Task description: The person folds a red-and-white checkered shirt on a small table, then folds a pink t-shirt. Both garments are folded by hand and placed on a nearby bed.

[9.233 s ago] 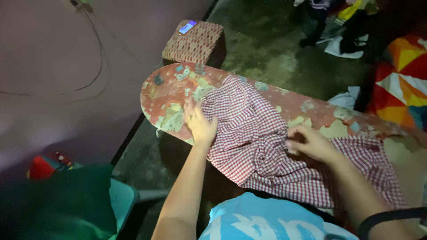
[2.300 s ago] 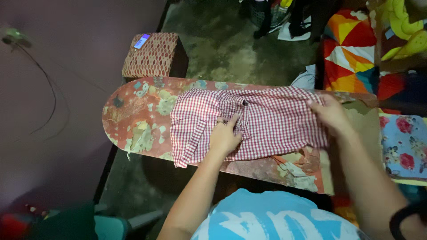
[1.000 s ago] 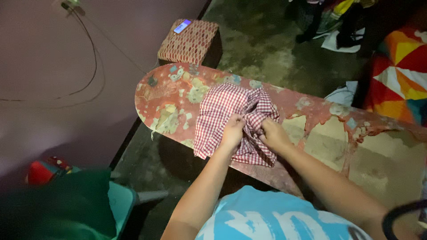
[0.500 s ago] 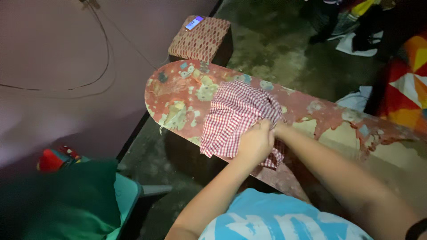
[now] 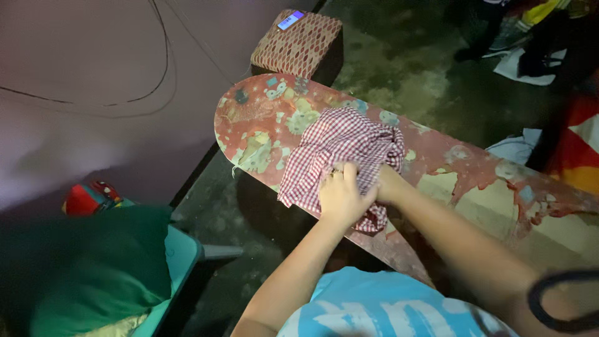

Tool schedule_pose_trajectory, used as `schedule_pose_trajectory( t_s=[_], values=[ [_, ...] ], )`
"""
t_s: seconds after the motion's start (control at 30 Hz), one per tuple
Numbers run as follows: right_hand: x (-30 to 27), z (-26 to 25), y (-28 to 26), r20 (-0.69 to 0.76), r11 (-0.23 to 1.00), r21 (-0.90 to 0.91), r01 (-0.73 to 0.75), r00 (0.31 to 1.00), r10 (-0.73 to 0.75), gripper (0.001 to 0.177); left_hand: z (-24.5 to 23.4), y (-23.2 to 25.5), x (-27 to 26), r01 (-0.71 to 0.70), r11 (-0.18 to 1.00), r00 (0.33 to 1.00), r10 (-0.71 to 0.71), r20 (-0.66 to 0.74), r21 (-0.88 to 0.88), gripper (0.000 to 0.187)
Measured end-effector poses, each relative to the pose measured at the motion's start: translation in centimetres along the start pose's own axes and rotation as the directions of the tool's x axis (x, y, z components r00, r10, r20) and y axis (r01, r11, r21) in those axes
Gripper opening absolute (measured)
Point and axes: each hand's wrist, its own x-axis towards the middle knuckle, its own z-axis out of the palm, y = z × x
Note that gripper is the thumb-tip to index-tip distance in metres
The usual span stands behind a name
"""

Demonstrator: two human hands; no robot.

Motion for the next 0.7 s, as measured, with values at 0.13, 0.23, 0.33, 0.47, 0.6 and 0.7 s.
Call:
schedule_pose_trajectory(
  t_s=[0.13, 0.23, 0.33, 0.47, 0.6, 0.7],
  values=[
    [-2.8, -2.0, -0.3, 0.193, 0.936, -0.283, -0.211, 0.943, 0.271, 0.030, 1.6, -0.2, -1.0, 0.033, 0.998, 0.962, -0.044, 0.270, 0.044, 0.047],
    [-4.3, -3.2, -1.5, 0.357, 0.748, -0.664, -0.024, 0.868, 0.345, 0.025, 3.5, -0.8, -2.0, 0.006, 0.993, 0.956, -0.040, 0.291, 0.118, 0.022],
    [-4.2, -3.9, -1.9, 0.234, 0.937, -0.306, 0.170, 0.967, -0.100, 0.039, 3.9, -1.6, -2.3, -0.033, 0.996, 0.920, -0.003, 0.392, 0.085, 0.023],
    [-1.3, -2.2, -0.6, 0.292, 0.989, -0.094, -0.117, 0.946, 0.140, 0.035, 3.2, -0.2, -2.3, 0.033, 0.988, 0.985, -0.006, 0.173, -0.151, 0.042],
    [1.7, -1.3, 1.0, 0.189, 0.982, 0.068, -0.176, 0.969, 0.161, 0.031, 2.7, 0.2, -2.4, 0.403, 0.788, 0.876, -0.184, 0.447, -0.466, 0.026],
    [1.7, -0.3, 1.1, 0.095, 0.977, 0.138, -0.164, 0.984, 0.152, 0.029, 2.7, 0.8, -3.5, 0.446, 0.733, 0.839, -0.143, 0.525, -0.513, 0.028]
  ],
)
